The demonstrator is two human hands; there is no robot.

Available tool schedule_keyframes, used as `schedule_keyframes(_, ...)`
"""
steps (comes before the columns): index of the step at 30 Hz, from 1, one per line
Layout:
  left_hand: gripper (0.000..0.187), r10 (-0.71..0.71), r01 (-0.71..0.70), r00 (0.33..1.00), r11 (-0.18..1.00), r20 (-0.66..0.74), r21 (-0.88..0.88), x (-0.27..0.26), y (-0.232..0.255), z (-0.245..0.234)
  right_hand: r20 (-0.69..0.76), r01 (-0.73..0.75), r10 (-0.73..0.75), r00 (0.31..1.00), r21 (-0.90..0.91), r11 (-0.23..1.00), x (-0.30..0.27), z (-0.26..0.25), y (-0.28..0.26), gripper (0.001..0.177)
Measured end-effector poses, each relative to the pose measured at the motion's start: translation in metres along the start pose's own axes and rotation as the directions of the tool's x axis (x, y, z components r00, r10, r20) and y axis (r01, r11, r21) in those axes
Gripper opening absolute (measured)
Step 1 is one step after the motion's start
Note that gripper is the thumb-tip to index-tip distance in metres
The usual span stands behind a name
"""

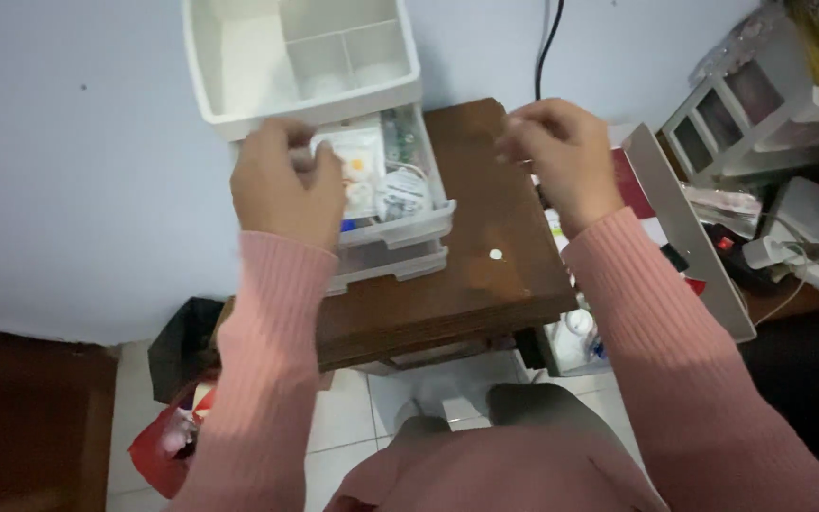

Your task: Organizing various stationery items and small office supplies into a pouch and a desk organizer.

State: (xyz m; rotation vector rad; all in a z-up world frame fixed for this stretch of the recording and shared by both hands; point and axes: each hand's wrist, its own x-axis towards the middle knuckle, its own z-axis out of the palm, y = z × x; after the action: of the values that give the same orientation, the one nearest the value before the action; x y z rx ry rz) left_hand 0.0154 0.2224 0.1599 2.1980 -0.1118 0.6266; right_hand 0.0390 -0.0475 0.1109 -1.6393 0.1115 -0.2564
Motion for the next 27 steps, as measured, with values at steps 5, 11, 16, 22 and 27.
schedule_keyframes(5, 0.025, -0.368, 0.276, 0.896, 0.9, 0.249, 0.337, 0.024, -0.038, -0.006, 0.103, 0.244, -0.224, 0.969, -0.274, 0.93, -0.049, 0.056, -0.04, 0.016)
schedule_keyframes(11, 0.029, -0.291, 0.136, 0.886, 0.907, 0.362, 0.398, 0.037, -0.06, 0.018, 0.15, 0.427, -0.417, 0.896, -0.546, 0.721, -0.061, 0.076, -0.033, 0.015)
schedule_keyframes(16, 0.031, -0.439, 0.344, 0.797, 0.894, 0.415, 0.285, 0.046, -0.048, 0.012, 0.136, 0.376, -0.367, 0.92, -0.568, 0.732, -0.066, 0.081, -0.038, 0.017)
schedule_keyframes(22, 0.034, -0.475, 0.497, 0.76, 0.865, 0.443, 0.076, 0.048, -0.056, 0.006, 0.076, 0.302, -0.311, 0.947, -0.538, 0.787, -0.073, 0.085, -0.044, 0.018)
schedule_keyframes(27, 0.03, -0.415, 0.548, 0.792, 0.807, 0.448, -0.22, 0.047, -0.063, -0.002, 0.025, 0.34, -0.386, 0.922, -0.527, 0.779, -0.072, 0.083, -0.044, 0.019)
